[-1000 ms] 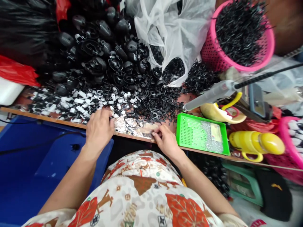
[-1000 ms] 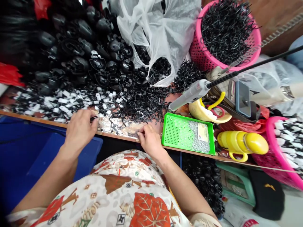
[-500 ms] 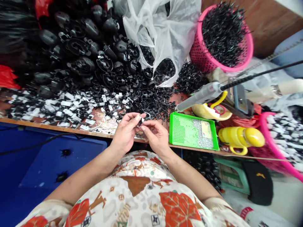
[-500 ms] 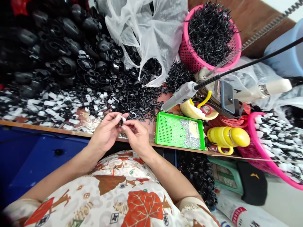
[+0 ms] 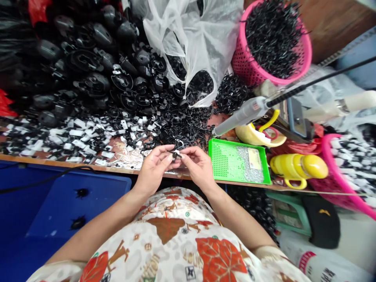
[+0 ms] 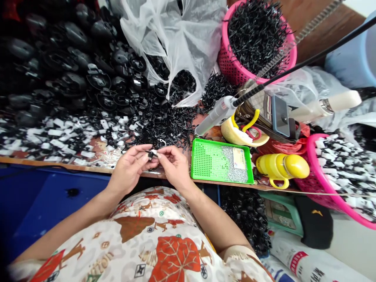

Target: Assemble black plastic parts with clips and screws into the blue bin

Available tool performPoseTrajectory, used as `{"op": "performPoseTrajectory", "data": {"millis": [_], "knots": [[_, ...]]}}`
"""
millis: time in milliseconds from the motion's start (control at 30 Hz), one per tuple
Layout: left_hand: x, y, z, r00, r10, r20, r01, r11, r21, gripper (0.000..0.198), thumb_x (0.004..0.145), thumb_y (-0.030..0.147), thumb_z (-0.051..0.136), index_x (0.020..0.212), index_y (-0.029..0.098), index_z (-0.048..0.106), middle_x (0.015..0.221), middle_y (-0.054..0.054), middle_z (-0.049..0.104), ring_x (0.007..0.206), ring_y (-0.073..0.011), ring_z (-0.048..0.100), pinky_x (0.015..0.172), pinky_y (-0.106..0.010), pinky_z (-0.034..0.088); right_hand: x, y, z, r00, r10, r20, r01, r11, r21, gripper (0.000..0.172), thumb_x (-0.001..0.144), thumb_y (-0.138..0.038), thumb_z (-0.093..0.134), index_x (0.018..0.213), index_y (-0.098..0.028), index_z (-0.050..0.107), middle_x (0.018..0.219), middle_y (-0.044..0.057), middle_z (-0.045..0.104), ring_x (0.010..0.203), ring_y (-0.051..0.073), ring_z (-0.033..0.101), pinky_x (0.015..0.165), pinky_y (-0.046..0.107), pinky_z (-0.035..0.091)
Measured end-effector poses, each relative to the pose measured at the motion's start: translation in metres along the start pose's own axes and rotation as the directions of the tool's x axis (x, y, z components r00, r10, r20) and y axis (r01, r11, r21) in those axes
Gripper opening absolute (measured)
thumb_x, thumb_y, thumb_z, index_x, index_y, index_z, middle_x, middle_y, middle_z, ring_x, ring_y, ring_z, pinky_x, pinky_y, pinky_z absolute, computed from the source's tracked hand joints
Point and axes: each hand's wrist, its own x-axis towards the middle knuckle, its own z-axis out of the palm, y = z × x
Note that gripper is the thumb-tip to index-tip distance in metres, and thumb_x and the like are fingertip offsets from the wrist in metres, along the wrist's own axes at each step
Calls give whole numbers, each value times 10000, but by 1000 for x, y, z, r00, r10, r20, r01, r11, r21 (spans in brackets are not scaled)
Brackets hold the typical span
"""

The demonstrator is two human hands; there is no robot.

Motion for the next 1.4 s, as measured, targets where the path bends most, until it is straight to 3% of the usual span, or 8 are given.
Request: {"op": "performPoseTrajectory", "data": {"millis": [133,300,533,700,800,967,1133,1400], "knots": [[2,-4,-4,989,140,-45,-130,976,174,313,881,333,734,1147,174,688,906,-35,738,717,-119,709,707,-250,623,-2,0,2,998,70,5,-71,997,42,234,832,-422,777,898,-232,657,823,-7,713,719,130,675,703,269,575],[2,-2,-3,994,51,99,-77,959,271,414,826,238,754,1228,177,676,1008,-59,741,848,-145,707,752,-254,614,-3,2,0,998,65,-22,-64,997,35,244,814,-423,793,881,-227,663,780,-21,688,664,117,648,669,263,572],[4,-4,-12,996,68,59,-85,929,359,397,768,169,726,1165,164,712,985,-68,749,784,-146,696,713,-249,593,0,-12,-7,984,-175,21,174,941,-292,29,846,-269,755,855,-242,760,838,12,714,764,152,669,712,299,567],[4,-8,-12,988,151,30,-149,887,437,307,766,137,721,1069,178,737,1031,-70,764,827,-157,717,730,-228,584,4,-11,0,946,-287,151,323,868,-377,71,925,-257,674,950,-258,741,1046,39,738,1019,189,681,966,386,534],[2,-7,-14,982,188,6,-171,879,445,319,789,170,730,1107,183,747,1085,-80,771,892,-183,735,789,-253,595,5,-6,2,931,-327,164,364,777,-514,49,924,-250,669,933,-244,717,1044,61,691,1037,206,642,960,408,504],[-1,-9,-23,958,279,63,-255,735,628,402,859,176,659,1252,229,728,1238,-83,746,1027,-220,722,938,-329,574,2,-9,0,931,-301,206,361,679,-639,50,927,-231,637,882,-219,656,968,55,672,972,219,619,914,422,457],[-2,-6,-22,927,351,130,-316,549,773,381,861,159,633,1216,237,749,1115,-77,771,915,-223,715,934,-382,568,1,-14,-1,949,-223,224,316,667,-675,82,925,-219,607,844,-220,614,930,41,663,950,218,605,903,410,434],[-6,-1,-20,912,363,192,-372,532,761,348,850,160,657,1169,248,766,1029,-72,749,868,-216,695,848,-344,574,2,-13,-2,969,-163,185,243,764,-598,113,904,-209,589,791,-223,590,858,24,624,862,195,589,817,361,461]]}}
